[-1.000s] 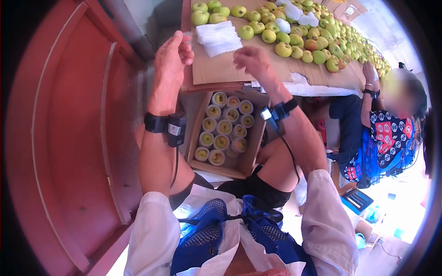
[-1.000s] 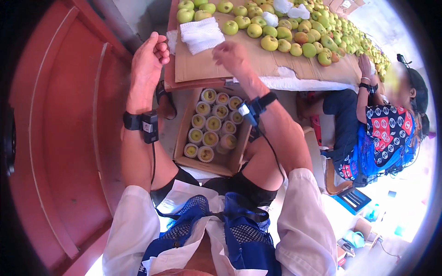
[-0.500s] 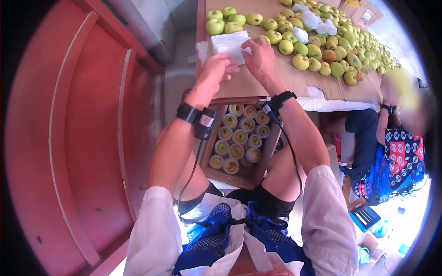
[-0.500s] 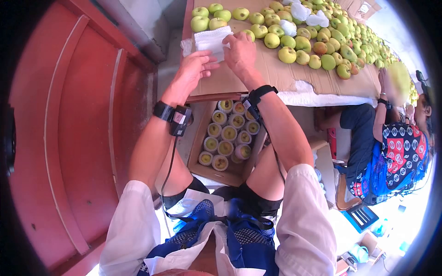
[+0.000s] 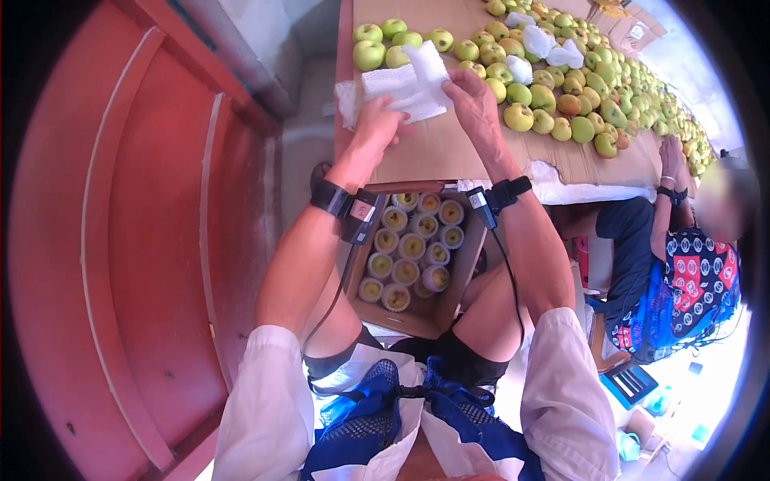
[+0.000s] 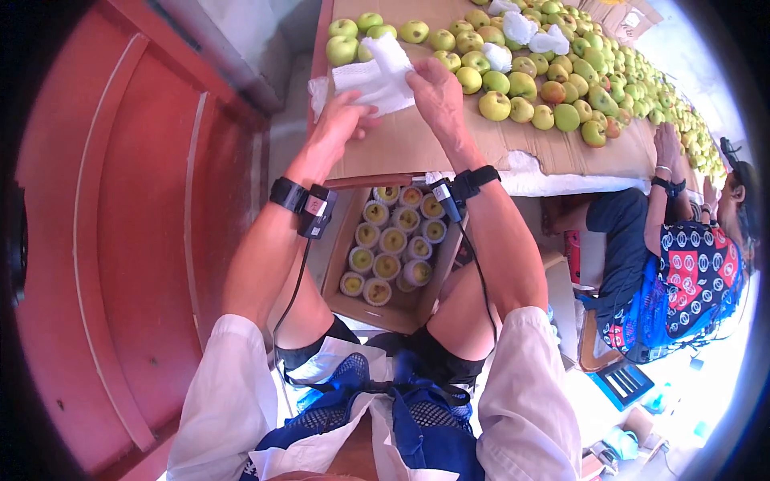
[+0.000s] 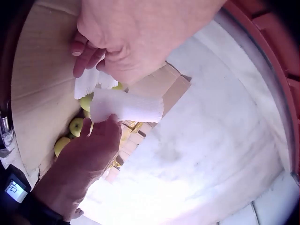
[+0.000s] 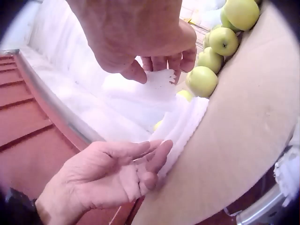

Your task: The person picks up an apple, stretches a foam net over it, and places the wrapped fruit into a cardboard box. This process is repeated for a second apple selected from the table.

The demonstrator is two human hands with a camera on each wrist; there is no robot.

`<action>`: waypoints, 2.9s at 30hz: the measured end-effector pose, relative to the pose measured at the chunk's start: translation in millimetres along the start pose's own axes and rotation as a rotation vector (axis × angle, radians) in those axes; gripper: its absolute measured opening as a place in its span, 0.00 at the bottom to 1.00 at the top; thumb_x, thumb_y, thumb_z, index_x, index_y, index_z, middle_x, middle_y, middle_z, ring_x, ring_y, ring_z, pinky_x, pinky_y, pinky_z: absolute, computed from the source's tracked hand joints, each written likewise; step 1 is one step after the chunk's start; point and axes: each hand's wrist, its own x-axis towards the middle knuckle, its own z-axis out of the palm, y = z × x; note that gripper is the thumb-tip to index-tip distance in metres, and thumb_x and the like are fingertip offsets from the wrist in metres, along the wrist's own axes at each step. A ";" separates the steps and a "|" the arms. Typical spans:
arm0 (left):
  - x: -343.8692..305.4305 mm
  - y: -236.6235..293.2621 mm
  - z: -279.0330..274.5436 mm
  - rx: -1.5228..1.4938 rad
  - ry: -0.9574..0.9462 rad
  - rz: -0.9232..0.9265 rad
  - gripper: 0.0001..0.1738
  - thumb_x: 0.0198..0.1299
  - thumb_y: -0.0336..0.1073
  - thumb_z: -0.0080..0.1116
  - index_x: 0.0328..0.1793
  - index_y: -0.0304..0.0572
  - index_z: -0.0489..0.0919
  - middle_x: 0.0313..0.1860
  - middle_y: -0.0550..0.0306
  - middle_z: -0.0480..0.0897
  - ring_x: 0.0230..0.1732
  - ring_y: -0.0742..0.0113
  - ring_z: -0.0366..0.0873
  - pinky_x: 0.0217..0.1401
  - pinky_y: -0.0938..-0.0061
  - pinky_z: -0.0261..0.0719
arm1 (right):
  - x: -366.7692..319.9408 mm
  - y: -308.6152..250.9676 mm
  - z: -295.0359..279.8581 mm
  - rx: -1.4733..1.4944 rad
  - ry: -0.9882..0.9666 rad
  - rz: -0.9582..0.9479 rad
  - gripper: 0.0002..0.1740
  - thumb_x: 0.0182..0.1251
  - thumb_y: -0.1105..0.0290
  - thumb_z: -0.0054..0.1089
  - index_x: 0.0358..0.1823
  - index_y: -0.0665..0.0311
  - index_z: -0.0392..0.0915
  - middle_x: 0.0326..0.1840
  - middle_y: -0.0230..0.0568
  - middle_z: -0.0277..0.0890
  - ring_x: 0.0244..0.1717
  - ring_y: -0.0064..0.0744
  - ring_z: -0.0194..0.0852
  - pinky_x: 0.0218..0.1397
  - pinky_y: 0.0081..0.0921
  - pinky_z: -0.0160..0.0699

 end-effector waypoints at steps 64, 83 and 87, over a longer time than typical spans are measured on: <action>-35.7 37.5 9.4 0.704 0.461 1.233 0.17 0.54 0.18 0.60 0.47 0.46 0.85 0.46 0.56 0.88 0.48 0.54 0.84 0.53 0.63 0.78 | -43.1 -54.1 2.3 0.637 -0.261 0.280 0.17 0.71 0.72 0.51 0.58 0.71 0.76 0.50 0.43 0.83 0.46 0.31 0.86 0.40 0.23 0.79; -40.8 37.7 31.5 -0.077 -0.073 0.596 0.30 0.64 0.25 0.52 0.74 0.30 0.66 0.72 0.44 0.72 0.74 0.59 0.69 0.77 0.66 0.67 | -51.2 -61.7 11.1 -0.250 0.087 -0.206 0.18 0.58 0.80 0.63 0.51 0.64 0.77 0.50 0.47 0.79 0.46 0.48 0.83 0.48 0.38 0.82; -45.1 47.8 35.9 -0.044 0.056 0.568 0.26 0.64 0.22 0.51 0.70 0.31 0.73 0.65 0.49 0.79 0.66 0.65 0.76 0.70 0.71 0.73 | -51.4 -61.1 12.3 -0.216 0.086 -0.208 0.18 0.58 0.81 0.62 0.51 0.64 0.77 0.50 0.46 0.79 0.47 0.48 0.82 0.49 0.39 0.82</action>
